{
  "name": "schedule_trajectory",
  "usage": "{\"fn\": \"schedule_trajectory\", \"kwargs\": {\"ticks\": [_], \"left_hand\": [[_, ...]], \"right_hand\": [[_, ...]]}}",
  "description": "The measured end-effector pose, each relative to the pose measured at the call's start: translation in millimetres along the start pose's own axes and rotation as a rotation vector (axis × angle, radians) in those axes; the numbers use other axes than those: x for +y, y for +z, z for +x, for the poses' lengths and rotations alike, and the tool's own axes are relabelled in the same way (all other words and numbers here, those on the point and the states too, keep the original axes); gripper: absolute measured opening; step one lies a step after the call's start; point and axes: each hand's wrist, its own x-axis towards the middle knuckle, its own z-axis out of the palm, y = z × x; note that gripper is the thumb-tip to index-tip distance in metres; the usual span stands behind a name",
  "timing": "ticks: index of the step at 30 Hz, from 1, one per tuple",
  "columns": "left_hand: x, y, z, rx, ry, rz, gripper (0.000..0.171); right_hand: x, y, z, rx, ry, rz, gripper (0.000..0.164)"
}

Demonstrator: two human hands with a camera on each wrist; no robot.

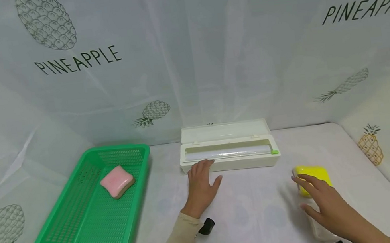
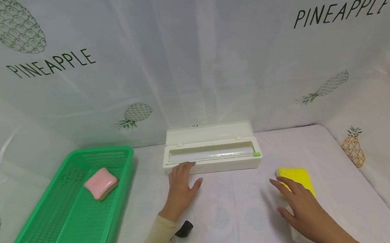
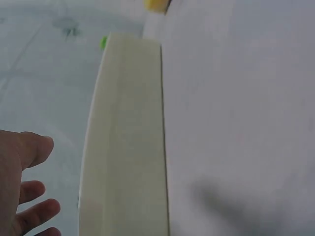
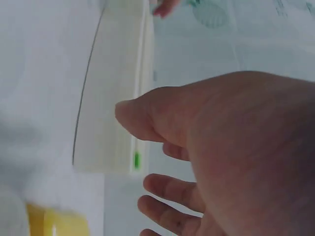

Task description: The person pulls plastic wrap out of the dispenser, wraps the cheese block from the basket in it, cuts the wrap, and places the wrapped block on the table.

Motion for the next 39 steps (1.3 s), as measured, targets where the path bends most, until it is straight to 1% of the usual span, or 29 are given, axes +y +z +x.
{"fn": "schedule_trajectory", "kwargs": {"ticks": [3,6,10,13,16,19,21,25,29,33,36,39], "left_hand": [[-16.6,-9.8,9.8,0.016,-0.031,0.05,0.05],[-29.1,-19.0,16.8,0.011,-0.054,0.078,0.05],[-42.4,-26.3,21.4,-0.036,-0.071,0.126,0.052],[-51.8,-27.7,23.0,-0.074,-0.077,0.186,0.052],[-58.5,-28.1,23.7,-0.106,-0.078,0.213,0.049],[-61.5,-28.5,24.5,-0.131,-0.077,0.219,0.046],[-62.2,-29.0,24.9,-0.135,-0.068,0.223,0.043],[-62.7,-30.5,25.7,-0.125,-0.041,0.229,0.039],[-63.3,-30.5,26.6,-0.112,-0.006,0.22,0.034],[-62.7,-29.8,27.3,-0.091,0.028,0.224,0.027],[-61.1,-30.5,28.2,-0.087,0.029,0.227,0.024],[-59.9,-31.7,29.6,-0.086,0.016,0.229,0.022]], "right_hand": [[-9.9,7.4,21.4,0.011,-0.073,-0.006,0.077],[-14.8,15.6,41.5,0.025,-0.125,-0.003,0.076],[-14.2,26.8,65.4,0.051,-0.14,0.007,0.074],[-9.9,34.6,82.2,0.074,-0.139,0.012,0.072],[-2.4,42.6,97.4,0.1,-0.135,0.009,0.068],[6.4,48.9,109.0,0.104,-0.118,-0.004,0.065],[11.3,53.2,114.8,0.078,-0.089,-0.018,0.064],[15.0,59.9,123.1,0.039,-0.064,-0.047,0.058],[12.9,62.7,127.5,0.063,-0.068,-0.057,0.049],[12.5,65.6,130.7,0.08,-0.053,-0.058,0.041],[12.8,66.9,132.6,0.087,-0.043,-0.052,0.035],[13.3,66.8,133.8,0.099,-0.035,-0.038,0.029]]}}
